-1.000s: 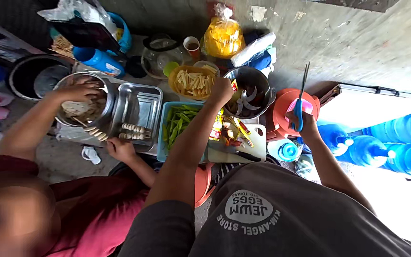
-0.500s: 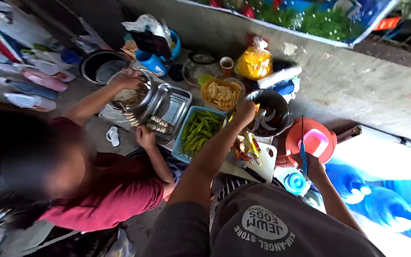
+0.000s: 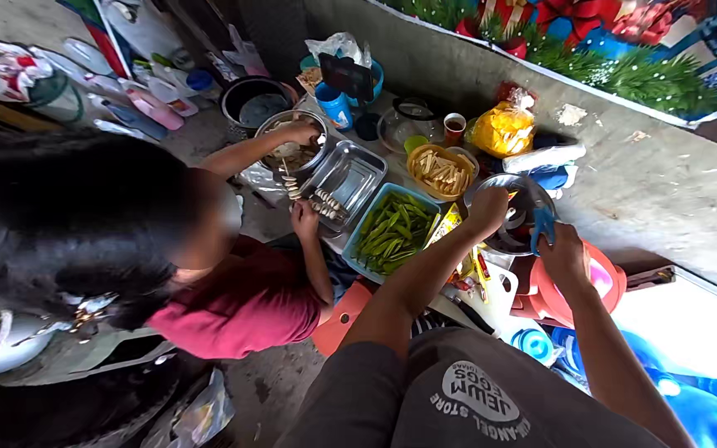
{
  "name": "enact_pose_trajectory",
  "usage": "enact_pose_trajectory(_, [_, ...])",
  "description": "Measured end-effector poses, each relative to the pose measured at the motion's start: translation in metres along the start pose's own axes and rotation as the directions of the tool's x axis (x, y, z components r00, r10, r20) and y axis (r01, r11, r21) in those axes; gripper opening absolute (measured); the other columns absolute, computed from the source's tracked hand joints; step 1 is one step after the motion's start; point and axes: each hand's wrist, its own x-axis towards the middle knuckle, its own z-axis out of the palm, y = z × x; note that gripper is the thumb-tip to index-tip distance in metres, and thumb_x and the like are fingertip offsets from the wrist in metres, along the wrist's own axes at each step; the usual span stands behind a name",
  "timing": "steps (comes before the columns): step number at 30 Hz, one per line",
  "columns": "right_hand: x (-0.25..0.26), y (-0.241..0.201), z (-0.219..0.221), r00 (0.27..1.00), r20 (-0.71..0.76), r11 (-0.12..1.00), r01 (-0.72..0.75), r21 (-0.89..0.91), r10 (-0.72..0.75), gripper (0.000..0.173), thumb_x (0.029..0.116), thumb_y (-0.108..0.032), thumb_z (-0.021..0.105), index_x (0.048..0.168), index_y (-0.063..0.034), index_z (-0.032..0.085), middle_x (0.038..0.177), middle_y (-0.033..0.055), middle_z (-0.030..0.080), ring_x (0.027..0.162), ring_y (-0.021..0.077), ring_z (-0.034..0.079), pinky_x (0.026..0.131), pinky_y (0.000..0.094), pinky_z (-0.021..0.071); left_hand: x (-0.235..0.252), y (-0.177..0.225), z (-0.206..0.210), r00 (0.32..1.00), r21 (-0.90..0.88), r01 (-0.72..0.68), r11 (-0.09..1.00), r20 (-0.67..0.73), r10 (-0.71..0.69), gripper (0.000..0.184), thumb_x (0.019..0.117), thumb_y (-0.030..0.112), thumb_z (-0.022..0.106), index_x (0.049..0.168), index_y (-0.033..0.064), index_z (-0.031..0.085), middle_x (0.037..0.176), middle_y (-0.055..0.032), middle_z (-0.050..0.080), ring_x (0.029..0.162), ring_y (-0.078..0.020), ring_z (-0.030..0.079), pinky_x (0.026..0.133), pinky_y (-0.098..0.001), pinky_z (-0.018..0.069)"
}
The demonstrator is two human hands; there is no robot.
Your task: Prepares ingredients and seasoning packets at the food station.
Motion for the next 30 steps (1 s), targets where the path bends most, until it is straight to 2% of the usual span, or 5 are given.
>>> enact_pose_trajectory(3, [-0.006, -0.004, 0.002, 0.995, 0.076, 0.997, -0.068, -0.037, 0.071, 0.043, 0.1065, -0.025, 0.054, 0.133, 0.0095, 0.057, 0.134, 0.0325, 0.058, 0.121, 0.0480, 0.059, 0.099, 0.0653, 0.0445, 0.003, -0.008, 0.005, 0.998, -0.035, -0.064, 0.997, -0.027, 0.063, 0.021, 0.0987, 0.002, 0.058, 0.111, -0.0126, 0.065, 0.116, -0.0298, 0.066, 0.115, -0.0437, 0.064, 0.096, -0.0573, 0.0528])
enact_pose_trajectory(18, [-0.026, -0.015, 0.022, 0.990, -0.117, 0.997, -0.070, 0.036, 0.073, 0.040, 0.1060, -0.019, 0.054, 0.129, 0.0136, 0.060, 0.127, 0.0354, 0.061, 0.121, 0.0486, 0.059, 0.104, 0.0609, 0.0432, 0.009, -0.029, 0.016, 0.961, -0.053, -0.260, 0.964, -0.108, 0.253, 0.030, 0.1016, -0.005, 0.048, 0.129, -0.0133, 0.056, 0.128, -0.0295, 0.061, 0.118, -0.0418, 0.064, 0.097, -0.0507, 0.0538])
enact_pose_trajectory(24, [-0.029, -0.027, 0.022, 0.990, -0.037, 0.990, -0.137, 0.028, 0.138, 0.039, 0.1057, -0.016, 0.055, 0.128, 0.0153, 0.058, 0.128, 0.0376, 0.059, 0.123, 0.0509, 0.057, 0.106, 0.0622, 0.0416, 0.012, -0.039, 0.017, 0.960, -0.127, -0.273, 0.954, -0.101, 0.261, 0.031, 0.1033, 0.000, 0.050, 0.131, -0.0119, 0.057, 0.130, -0.0293, 0.061, 0.119, -0.0426, 0.063, 0.099, -0.0527, 0.0521])
enact_pose_trajectory(27, [-0.028, -0.024, 0.021, 0.984, 0.037, 0.985, -0.172, -0.009, 0.173, 0.035, 0.1054, -0.019, 0.056, 0.114, 0.0141, 0.063, 0.114, 0.0372, 0.062, 0.110, 0.0539, 0.060, 0.092, 0.0702, 0.0444, 0.011, -0.044, 0.018, 0.960, -0.144, -0.273, 0.951, -0.110, 0.258, 0.031, 0.1040, 0.008, 0.053, 0.130, -0.0085, 0.060, 0.129, -0.0271, 0.063, 0.121, -0.0410, 0.063, 0.102, -0.0536, 0.0508])
enact_pose_trajectory(30, [-0.031, -0.016, 0.025, 0.991, -0.085, 0.993, -0.097, 0.072, 0.103, 0.035, 0.1064, -0.017, 0.052, 0.122, 0.0134, 0.062, 0.120, 0.0342, 0.062, 0.115, 0.0478, 0.061, 0.100, 0.0613, 0.0458, 0.005, -0.059, 0.007, 0.965, -0.286, -0.246, 0.926, -0.167, 0.204, 0.032, 0.1049, 0.012, 0.053, 0.130, -0.0065, 0.061, 0.126, -0.0259, 0.066, 0.120, -0.0391, 0.064, 0.105, -0.0529, 0.0489])
